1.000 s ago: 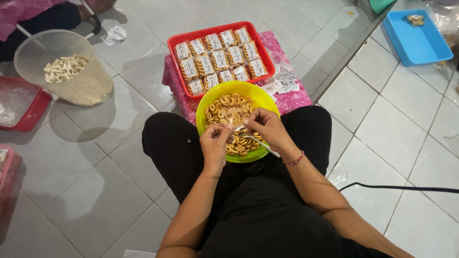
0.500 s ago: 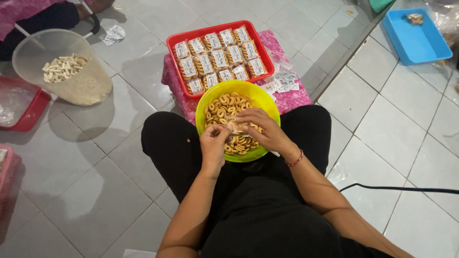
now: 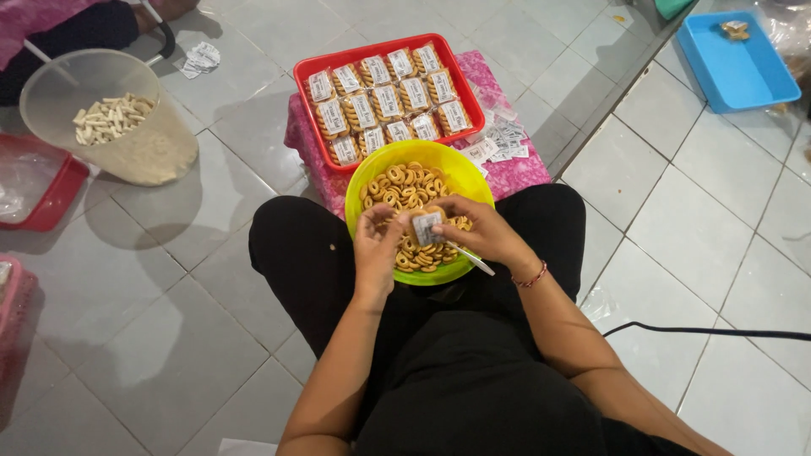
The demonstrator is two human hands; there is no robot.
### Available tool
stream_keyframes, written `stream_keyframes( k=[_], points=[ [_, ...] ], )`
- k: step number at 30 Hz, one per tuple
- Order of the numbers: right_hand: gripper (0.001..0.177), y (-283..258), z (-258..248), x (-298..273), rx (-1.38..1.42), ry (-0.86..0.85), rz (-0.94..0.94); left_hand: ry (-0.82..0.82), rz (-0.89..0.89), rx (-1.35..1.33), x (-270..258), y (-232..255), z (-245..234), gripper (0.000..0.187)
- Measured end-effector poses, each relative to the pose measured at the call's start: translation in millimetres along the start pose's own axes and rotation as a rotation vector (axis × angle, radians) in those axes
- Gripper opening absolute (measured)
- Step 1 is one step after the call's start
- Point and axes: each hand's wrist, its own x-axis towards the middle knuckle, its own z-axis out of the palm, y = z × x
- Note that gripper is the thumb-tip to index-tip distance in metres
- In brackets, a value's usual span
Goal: Filling small plastic bags with ring-shaped snacks using a spoon and placing them into a tray.
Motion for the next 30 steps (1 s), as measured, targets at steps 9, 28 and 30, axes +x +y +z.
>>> stream_keyframes(
  k=[9,28,30],
  points=[
    [0.041,5.0,2.2,1.0,0.235,-0.028,0.089,-0.274,0.01,0.065,-7.0,-13.9,-2.5,0.049],
    [0.075,3.2,1.0,0.6,0.275,-0.129,0.195,-0.202,-0.007,0.097,-9.2,-1.9,-4.4,0.037],
    [0.068,10.3,1.0,1.0,0.314,-0.093,0.182,-0.178,-0.027,0.119,-9.6,0.0,-2.4,0.051]
  ],
)
